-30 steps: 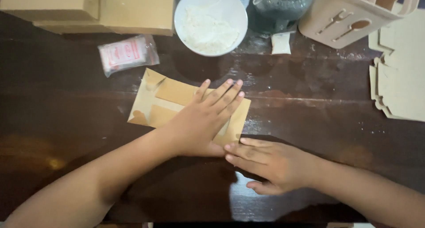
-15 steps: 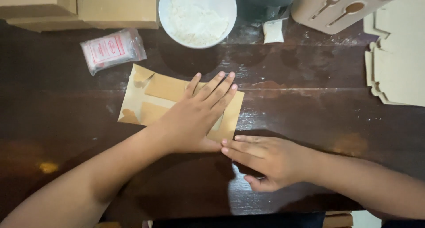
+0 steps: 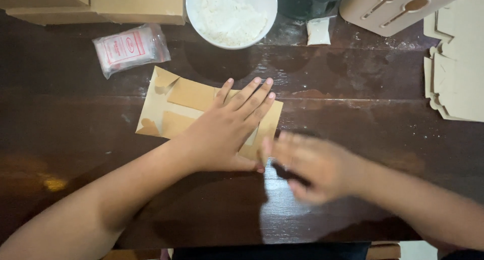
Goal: The person folds a flat cardboard box blank along pre-scored lines, tucks flaps into slots, and forms a small rectangular box. The hands manipulate the cardboard by hand without tools, completing the assembly on a wooden table.
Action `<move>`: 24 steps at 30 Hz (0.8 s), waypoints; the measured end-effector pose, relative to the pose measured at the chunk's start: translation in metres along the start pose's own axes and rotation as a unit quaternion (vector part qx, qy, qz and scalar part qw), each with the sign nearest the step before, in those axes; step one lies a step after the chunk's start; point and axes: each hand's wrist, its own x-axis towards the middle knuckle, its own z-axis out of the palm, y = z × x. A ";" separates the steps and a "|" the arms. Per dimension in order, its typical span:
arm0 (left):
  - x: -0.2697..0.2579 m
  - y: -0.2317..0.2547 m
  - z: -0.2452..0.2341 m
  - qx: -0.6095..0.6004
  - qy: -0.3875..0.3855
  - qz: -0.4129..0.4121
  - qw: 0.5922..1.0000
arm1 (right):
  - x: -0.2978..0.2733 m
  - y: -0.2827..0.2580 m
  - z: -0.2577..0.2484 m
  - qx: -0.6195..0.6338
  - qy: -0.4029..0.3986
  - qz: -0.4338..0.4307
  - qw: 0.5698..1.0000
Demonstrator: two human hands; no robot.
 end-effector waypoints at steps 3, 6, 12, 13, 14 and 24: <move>0.001 0.001 -0.001 0.018 -0.002 -0.001 1.000 | 0.004 -0.014 0.006 -0.008 -0.022 -0.027 0.999; 0.001 -0.001 0.000 0.017 -0.011 0.000 1.000 | -0.012 0.015 0.014 -0.064 -0.051 0.014 0.997; 0.001 0.000 -0.002 0.024 -0.005 0.001 1.000 | 0.006 0.036 -0.019 -0.091 0.020 0.112 0.989; 0.001 0.000 -0.001 0.024 -0.004 0.001 1.000 | -0.003 0.038 -0.012 -0.092 0.019 0.112 0.989; 0.001 0.000 0.000 0.025 0.000 0.001 1.000 | -0.011 0.040 -0.004 -0.093 0.027 0.089 0.991; 0.002 0.000 -0.002 0.023 -0.010 0.004 1.000 | -0.002 0.027 0.002 -0.065 -0.048 0.099 0.992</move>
